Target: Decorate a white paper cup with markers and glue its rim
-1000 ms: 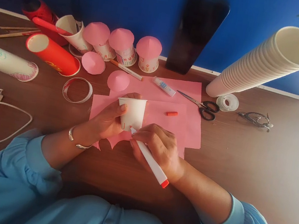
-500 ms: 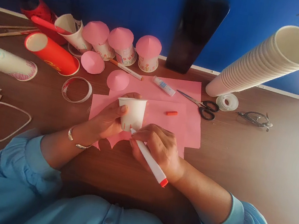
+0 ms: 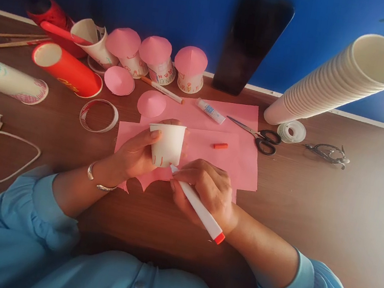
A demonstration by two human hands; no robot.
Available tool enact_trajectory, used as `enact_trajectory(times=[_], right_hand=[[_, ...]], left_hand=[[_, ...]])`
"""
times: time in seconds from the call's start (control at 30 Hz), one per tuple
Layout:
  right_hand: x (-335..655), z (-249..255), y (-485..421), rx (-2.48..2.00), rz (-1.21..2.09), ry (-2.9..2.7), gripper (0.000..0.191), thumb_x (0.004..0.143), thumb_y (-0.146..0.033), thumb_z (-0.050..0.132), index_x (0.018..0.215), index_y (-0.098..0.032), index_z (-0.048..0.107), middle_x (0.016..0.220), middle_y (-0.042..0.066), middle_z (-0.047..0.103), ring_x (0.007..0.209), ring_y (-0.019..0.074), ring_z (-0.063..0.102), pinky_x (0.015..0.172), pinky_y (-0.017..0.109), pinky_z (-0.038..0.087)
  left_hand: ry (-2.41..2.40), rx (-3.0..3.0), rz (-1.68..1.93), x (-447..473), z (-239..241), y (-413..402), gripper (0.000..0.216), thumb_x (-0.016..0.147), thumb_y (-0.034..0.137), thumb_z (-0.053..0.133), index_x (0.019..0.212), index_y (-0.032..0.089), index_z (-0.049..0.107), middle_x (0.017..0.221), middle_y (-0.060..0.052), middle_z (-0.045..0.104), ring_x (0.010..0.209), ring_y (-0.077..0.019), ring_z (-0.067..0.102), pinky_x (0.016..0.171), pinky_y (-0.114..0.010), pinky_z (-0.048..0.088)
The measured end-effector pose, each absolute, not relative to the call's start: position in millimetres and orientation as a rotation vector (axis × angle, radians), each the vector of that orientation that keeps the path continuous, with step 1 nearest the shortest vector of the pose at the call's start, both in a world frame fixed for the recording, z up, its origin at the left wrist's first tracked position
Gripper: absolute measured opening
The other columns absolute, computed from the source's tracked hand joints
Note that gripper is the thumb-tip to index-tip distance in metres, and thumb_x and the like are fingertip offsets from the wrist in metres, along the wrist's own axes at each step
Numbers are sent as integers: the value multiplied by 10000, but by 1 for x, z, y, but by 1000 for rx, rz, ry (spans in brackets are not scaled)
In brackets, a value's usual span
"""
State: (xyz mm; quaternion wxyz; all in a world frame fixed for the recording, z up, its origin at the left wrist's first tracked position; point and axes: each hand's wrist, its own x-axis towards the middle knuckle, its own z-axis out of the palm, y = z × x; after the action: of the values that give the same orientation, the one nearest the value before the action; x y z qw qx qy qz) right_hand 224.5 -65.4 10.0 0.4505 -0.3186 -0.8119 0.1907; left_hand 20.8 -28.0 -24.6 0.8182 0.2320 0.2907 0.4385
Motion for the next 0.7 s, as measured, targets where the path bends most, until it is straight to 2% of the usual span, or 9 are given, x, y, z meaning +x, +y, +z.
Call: enact_trajectory(times=[0.27,0.7], right_hand=[[224,8,-66,-812,462,-2011,209,950,-79,691,1072,-241,644,803,14,741,675,177,753,558,293,619],[224,8,-65,-813,497,-2013,236,931,-63,694,1073,-248,660,817,12,754,688,179,757,569,296,623]], left_hand=[[606,515,934,20,-26,-28,544,798,470,906,1228,245,662,1062,-58,756,931,-277,779,780,-383,605],[585,518,932,21,-24,-29,583,807,443,908,1301,262,656,1022,-49,754,924,-264,776,764,-356,603]])
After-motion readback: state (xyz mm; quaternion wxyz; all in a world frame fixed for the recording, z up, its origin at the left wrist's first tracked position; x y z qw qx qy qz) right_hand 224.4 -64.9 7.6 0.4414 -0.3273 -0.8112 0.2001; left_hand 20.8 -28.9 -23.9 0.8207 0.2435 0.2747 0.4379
